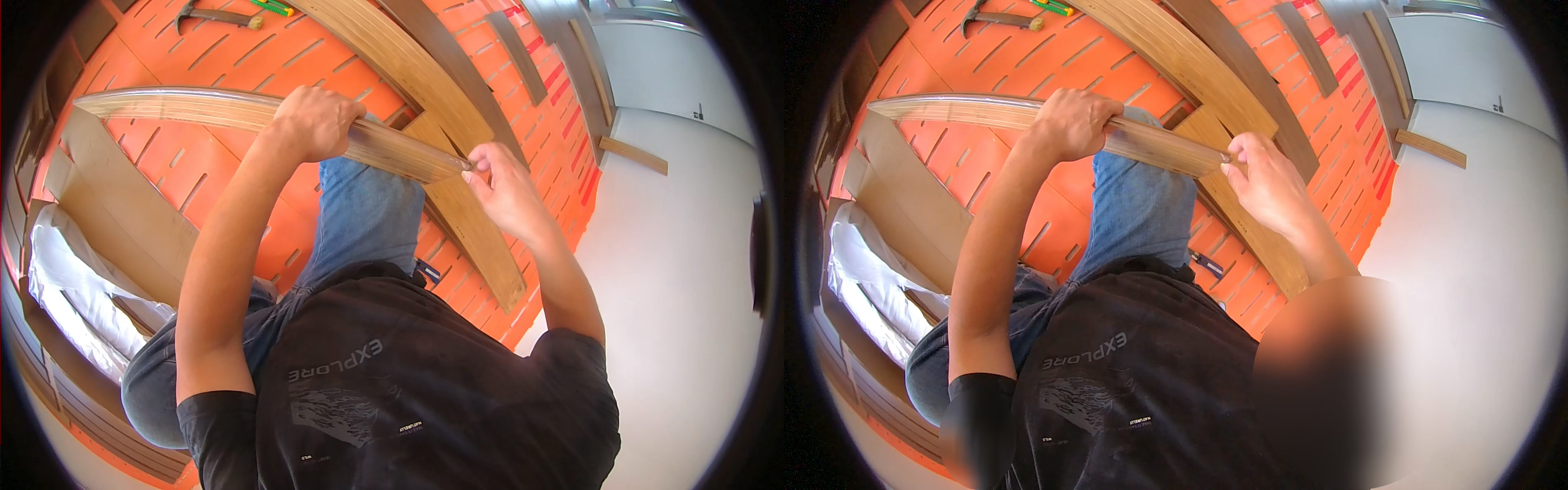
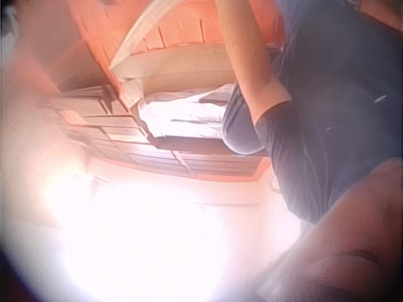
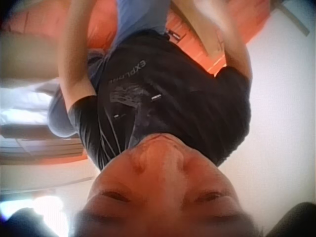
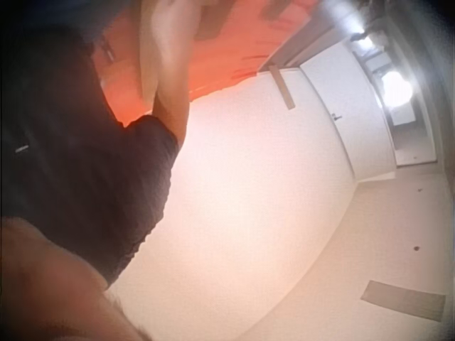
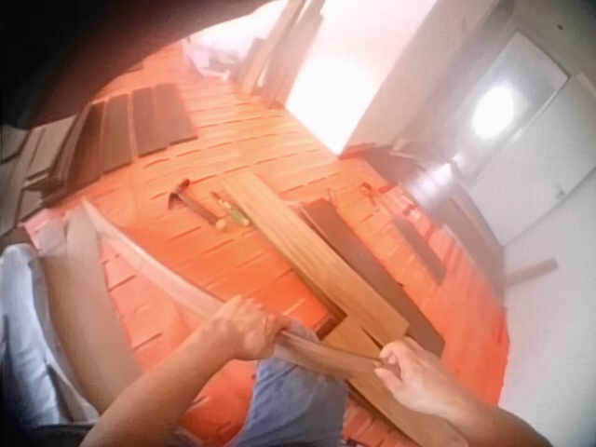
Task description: The recorder is unwrapping individual floorboards from plastic packaging during a floor installation task.
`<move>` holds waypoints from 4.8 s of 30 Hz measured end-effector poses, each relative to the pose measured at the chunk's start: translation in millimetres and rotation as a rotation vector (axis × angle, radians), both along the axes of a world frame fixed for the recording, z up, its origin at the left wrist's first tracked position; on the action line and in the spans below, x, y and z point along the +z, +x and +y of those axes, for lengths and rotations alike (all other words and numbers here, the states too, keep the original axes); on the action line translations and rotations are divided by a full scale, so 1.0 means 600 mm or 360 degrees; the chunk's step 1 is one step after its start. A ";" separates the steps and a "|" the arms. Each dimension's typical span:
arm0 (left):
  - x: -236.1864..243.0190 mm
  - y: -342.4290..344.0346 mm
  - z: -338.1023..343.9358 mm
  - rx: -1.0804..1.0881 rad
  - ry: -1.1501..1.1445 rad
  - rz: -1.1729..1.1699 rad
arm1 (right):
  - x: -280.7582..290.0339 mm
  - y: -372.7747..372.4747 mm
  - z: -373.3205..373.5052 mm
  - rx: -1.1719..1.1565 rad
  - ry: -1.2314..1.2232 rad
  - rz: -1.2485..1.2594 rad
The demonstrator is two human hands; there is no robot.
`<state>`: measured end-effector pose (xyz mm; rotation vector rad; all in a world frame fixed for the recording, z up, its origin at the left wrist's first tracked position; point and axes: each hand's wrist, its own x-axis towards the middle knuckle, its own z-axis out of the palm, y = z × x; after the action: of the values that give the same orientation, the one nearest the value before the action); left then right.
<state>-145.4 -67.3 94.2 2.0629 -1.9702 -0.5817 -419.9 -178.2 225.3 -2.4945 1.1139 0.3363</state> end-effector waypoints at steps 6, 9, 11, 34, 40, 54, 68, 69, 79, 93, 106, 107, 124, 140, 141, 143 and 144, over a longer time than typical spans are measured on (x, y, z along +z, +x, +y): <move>0.004 0.000 -0.005 0.0007 0.0059 -0.0009 | -0.013 -0.005 0.007 0.0148 -0.0290 -0.0114; 0.007 0.000 -0.009 0.0013 0.0072 -0.0012 | -0.038 -0.014 0.015 0.0323 -0.0525 -0.0091; 0.008 0.002 -0.010 0.0021 0.0109 -0.0021 | -0.053 -0.016 0.027 0.0463 -0.0743 -0.0136; 0.016 0.020 -0.010 0.0041 0.0125 -0.0018 | -0.048 0.023 -0.002 0.0566 -0.0794 0.0308; -0.038 0.020 -0.021 -0.0134 -0.0930 0.0106 | -0.046 -0.006 -0.028 0.0749 -0.0855 0.0327; -0.014 0.139 -0.016 0.0389 -0.0331 -0.0025 | 0.039 0.067 -0.050 0.0662 -0.0363 0.0308; 0.100 0.164 -0.041 0.0267 -0.0161 0.0228 | 0.122 0.084 -0.198 0.0547 0.0211 0.0506; 0.113 0.161 -0.044 0.0234 -0.0184 0.0205 | 0.139 0.078 -0.206 0.0379 0.0224 0.0539; -0.018 0.262 -0.031 0.0497 0.0078 0.0270 | -0.018 0.247 -0.210 0.0764 -0.0031 0.0514; -0.249 0.409 0.037 0.1069 0.0445 0.0170 | -0.374 0.475 -0.286 0.1180 0.0099 0.0226; -0.443 0.187 0.025 0.1286 -0.0309 0.0194 | -0.573 0.497 -0.263 0.1316 0.0026 0.0804; -0.449 0.181 0.017 0.1337 -0.0305 0.0111 | -0.578 0.484 -0.270 0.1309 0.0036 0.0840; -0.465 0.178 0.019 0.1440 -0.0520 -0.0132 | -0.589 0.430 -0.249 0.0807 0.0304 -0.0256; -0.472 0.178 0.025 0.1455 -0.0531 -0.0099 | -0.563 0.453 -0.184 0.0890 0.0451 -0.0078; -0.471 0.177 0.025 0.1459 -0.0525 -0.0090 | -0.562 0.448 -0.178 0.0903 0.0517 -0.0173; -0.471 0.178 0.025 0.1452 -0.0472 -0.0077 | -0.557 0.438 -0.167 0.0915 0.0588 -0.0260; -0.471 0.178 0.027 0.1457 -0.0461 -0.0073 | -0.555 0.433 -0.158 0.0881 0.0637 -0.0276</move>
<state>-38.5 -51.3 -188.3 2.4452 -0.8517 -0.0432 -160.2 -273.2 -107.6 -2.3606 0.2366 0.4315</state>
